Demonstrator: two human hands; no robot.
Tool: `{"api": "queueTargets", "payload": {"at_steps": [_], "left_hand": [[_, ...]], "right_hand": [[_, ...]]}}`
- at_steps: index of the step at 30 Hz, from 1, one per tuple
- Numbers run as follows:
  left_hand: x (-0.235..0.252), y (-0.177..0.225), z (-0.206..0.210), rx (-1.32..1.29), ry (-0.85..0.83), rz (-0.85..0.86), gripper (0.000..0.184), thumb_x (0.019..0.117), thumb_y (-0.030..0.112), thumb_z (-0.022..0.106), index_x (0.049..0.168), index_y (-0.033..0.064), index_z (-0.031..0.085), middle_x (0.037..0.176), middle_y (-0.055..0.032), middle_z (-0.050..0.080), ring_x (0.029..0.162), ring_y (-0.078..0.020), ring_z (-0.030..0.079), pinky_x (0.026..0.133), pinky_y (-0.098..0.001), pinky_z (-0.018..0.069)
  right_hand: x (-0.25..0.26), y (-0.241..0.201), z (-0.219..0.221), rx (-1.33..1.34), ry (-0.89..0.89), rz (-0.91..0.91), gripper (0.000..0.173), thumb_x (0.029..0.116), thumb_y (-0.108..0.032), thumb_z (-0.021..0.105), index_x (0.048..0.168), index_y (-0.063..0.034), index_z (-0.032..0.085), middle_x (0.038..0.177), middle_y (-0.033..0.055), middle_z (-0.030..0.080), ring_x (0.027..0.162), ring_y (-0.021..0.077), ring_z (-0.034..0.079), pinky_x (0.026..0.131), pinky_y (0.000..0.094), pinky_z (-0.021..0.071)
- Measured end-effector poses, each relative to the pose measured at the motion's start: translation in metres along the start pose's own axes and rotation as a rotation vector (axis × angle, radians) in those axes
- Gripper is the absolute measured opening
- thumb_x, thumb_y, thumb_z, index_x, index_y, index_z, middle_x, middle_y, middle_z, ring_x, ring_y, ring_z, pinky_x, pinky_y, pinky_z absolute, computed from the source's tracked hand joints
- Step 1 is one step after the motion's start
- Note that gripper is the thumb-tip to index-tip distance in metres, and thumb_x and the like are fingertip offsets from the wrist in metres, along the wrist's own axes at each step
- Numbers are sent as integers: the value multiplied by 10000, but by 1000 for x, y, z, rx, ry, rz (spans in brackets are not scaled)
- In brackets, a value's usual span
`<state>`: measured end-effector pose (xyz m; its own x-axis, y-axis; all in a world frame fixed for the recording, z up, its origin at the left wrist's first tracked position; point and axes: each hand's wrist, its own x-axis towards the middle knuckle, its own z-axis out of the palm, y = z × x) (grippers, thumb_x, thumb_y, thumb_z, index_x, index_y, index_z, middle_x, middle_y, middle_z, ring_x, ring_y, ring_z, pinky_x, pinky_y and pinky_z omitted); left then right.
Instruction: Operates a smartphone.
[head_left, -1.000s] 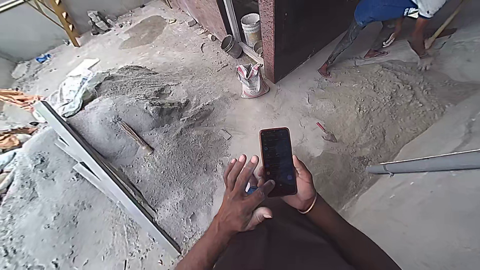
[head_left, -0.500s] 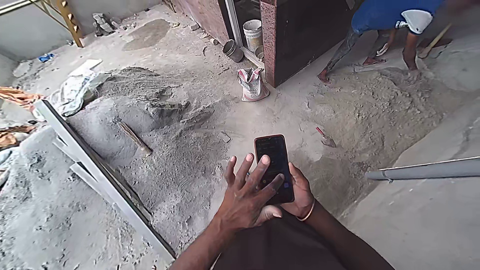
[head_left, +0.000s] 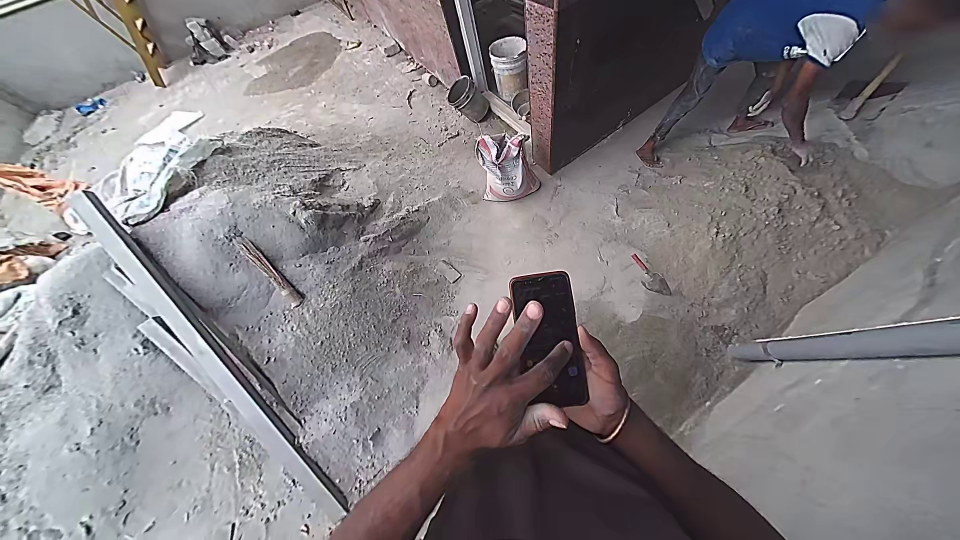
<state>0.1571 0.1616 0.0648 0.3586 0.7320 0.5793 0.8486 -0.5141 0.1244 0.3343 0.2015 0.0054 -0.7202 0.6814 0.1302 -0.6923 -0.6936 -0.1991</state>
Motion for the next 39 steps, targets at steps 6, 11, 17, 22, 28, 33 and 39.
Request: {"api": "queueTargets", "payload": {"at_steps": [6,11,17,22,28,33,39], "left_hand": [[-13,-15,-5,-60,178,-102,649,1000,713,181,1242,344,656,1701,26,181,1586,-271,24,1262,-552,66],[-23,-16,-8,-69,203,-102,635,1009,700,180,1192,337,668,1695,39,201,1585,-268,44,1261,-538,92],[-29,-11,-6,-71,188,-94,635,1013,697,179,1182,331,670,1687,41,224,1583,-267,55,1262,-533,88],[-28,-10,-6,-79,176,-79,629,1017,688,193,1139,315,684,1685,28,228,1583,-265,63,1262,-529,90],[-26,-10,-3,-107,172,-57,629,1018,689,208,1146,306,691,1688,16,234,1583,-270,75,1263,-532,102],[-23,-10,0,-102,169,-45,631,1018,690,203,1124,301,688,1688,20,232,1583,-265,76,1261,-531,105],[-23,-10,1,-88,155,-54,635,1016,693,196,1133,302,683,1692,14,220,1583,-267,79,1260,-532,104]], "right_hand": [[3,-1,-1,14,-97,58,604,1016,-558,509,1387,-94,618,1283,222,678,1166,355,679,1034,510,528],[3,0,-4,1,-85,80,633,1008,-592,498,1391,-101,612,1277,244,670,1157,377,676,1020,526,532],[2,1,-4,-1,-70,69,598,1017,-562,508,1371,-96,630,1259,229,684,1146,364,685,1004,521,546],[2,0,-3,13,-84,61,575,1027,-534,508,1385,-99,621,1281,221,680,1171,360,679,1019,535,539],[0,0,-1,27,-52,44,556,1030,-516,514,1368,-89,629,1275,202,685,1171,333,680,1018,507,543],[-1,2,-1,25,-46,31,549,1028,-514,517,1356,-91,637,1263,196,690,1170,313,679,1018,492,542],[0,2,-4,18,-56,26,558,1024,-524,521,1363,-95,633,1268,193,687,1175,312,675,1025,494,536]]}}
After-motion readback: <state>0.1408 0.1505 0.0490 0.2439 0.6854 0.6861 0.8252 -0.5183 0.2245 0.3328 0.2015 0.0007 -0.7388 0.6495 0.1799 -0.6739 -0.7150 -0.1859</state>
